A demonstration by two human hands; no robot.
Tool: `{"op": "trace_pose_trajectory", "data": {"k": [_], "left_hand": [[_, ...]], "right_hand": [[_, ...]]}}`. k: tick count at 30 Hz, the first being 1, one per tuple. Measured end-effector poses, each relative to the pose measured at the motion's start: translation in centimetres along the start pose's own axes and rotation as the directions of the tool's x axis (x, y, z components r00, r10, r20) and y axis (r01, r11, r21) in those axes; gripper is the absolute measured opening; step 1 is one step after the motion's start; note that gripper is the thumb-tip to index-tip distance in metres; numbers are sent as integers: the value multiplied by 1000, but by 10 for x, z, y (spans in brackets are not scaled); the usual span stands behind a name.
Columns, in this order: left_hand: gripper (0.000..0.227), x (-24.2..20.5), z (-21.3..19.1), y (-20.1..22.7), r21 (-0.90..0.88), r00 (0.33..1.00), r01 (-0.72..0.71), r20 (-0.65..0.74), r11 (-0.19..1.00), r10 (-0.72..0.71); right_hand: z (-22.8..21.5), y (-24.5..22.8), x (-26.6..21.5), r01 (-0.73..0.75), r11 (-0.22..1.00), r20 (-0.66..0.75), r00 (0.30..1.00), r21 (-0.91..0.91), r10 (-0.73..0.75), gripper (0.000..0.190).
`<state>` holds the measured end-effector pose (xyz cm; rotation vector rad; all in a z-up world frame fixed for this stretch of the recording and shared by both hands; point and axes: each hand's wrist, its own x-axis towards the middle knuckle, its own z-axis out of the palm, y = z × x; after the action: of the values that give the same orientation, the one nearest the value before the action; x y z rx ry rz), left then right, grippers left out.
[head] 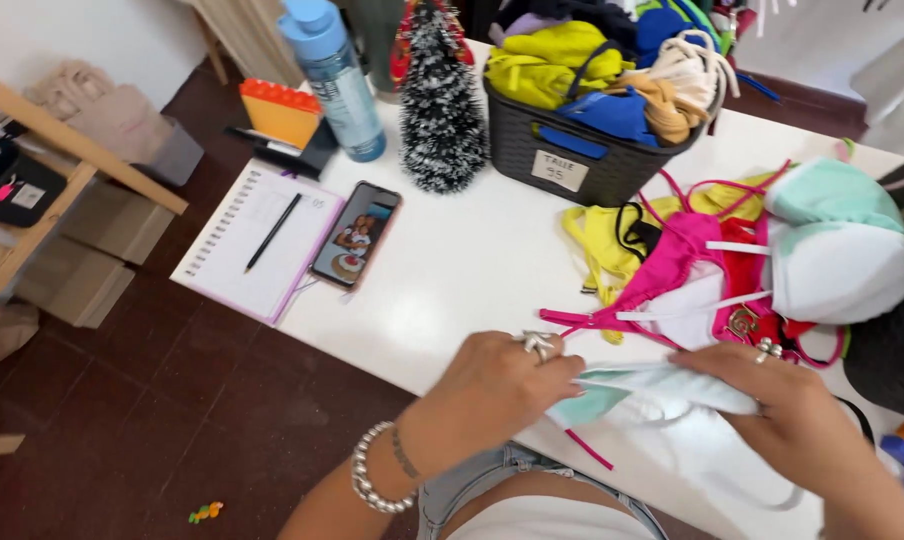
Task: Sorting and folding various colorful swimwear items into organized storage baskets on a workspace table.
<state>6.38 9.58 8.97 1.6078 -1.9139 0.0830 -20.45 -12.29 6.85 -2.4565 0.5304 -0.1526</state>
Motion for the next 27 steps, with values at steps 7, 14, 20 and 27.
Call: {"op": "trace_pose_trajectory", "data": {"k": [7, 14, 20, 27], "left_hand": [[24, -14, -40, -77, 18, 988, 86, 126, 996, -87], [12, 0, -108, -75, 375, 974, 57, -223, 925, 30], [12, -89, 10, -137, 167, 965, 234, 78, 958, -250], [24, -120, 37, -129, -101, 726, 654, 362, 750, -585]], "right_hand": [[-36, -26, 57, -102, 988, -25, 994, 116, 105, 37], [-46, -84, 98, 206, 975, -269, 947, 87, -177, 28], [61, -3, 110, 140, 988, -72, 988, 71, -135, 38], [65, -11, 139, -134, 990, 361, 922, -39, 139, 36]]}}
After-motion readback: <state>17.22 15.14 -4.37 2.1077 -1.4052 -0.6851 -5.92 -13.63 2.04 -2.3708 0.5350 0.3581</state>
